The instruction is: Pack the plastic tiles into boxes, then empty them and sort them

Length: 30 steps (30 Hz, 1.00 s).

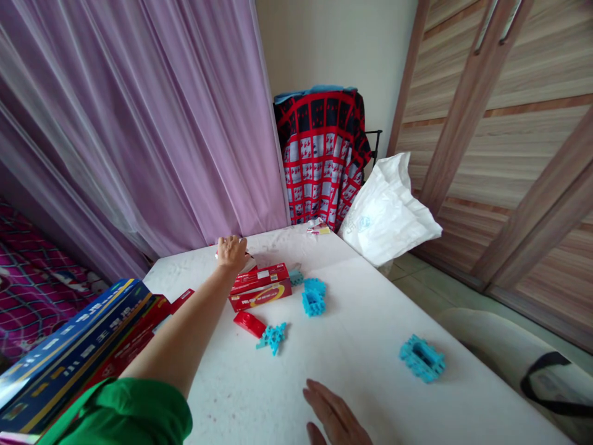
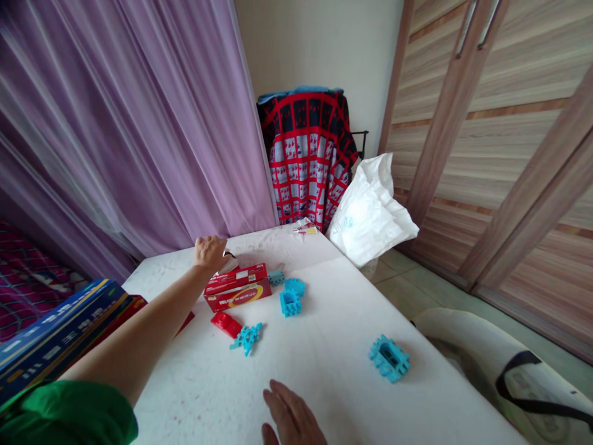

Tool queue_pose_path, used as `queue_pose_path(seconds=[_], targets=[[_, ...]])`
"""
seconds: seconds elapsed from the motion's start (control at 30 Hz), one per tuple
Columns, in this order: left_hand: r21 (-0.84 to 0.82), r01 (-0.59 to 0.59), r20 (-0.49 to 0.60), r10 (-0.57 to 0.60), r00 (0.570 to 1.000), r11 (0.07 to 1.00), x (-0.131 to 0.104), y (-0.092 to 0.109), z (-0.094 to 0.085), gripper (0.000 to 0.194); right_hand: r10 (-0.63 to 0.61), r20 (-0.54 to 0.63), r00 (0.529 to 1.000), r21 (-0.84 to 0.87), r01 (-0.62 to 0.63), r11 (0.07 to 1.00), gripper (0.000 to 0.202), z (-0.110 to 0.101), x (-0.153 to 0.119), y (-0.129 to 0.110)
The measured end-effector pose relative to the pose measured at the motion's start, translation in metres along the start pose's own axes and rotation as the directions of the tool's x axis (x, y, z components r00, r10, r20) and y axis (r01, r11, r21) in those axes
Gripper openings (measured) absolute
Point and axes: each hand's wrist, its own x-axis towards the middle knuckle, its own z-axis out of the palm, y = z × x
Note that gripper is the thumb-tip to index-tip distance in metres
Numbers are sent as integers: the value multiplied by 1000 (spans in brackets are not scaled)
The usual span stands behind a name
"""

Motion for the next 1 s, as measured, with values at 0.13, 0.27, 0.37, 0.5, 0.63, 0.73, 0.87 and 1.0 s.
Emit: queue_pose_path(seconds=[0.13, 0.27, 0.37, 0.5, 0.63, 0.73, 0.87, 1.0], targets=[[28, -42, 20, 41, 999, 999, 11, -4, -10, 40, -15, 21, 1000, -3, 15, 1000, 36, 2, -1, -5], [42, 38, -46, -36, 998, 998, 23, -34, -45, 29, 44, -26, 999, -28, -44, 999, 29, 7, -1, -11], [16, 156, -168, -151, 974, 988, 27, -66, -90, 28, -12, -44, 999, -44, 10, 999, 27, 9, 2, -9], [-104, 280, -331, -299, 895, 954, 16, -100, -156, 33, -142, -52, 988, -15, 141, 990, 28, 2, 11, -4], [-267, 286, -386, -374, 843, 920, -27, -112, -195, 31, -33, -82, 996, 32, 36, 999, 27, -11, 21, -12], [-393, 267, -399, -425, 813, 880, -83, -109, -201, 31, 105, -60, 993, 63, -101, 993, 27, -18, 24, -19], [-538, 205, -414, -468, 780, 817, -174, -86, -184, 28, 174, 7, 985, 76, -174, 982, 30, -21, 23, -20], [-631, 148, -413, -491, 767, 762, -253, -52, -154, 30, 198, 56, 979, 56, -201, 978, 33, -20, 18, -16]])
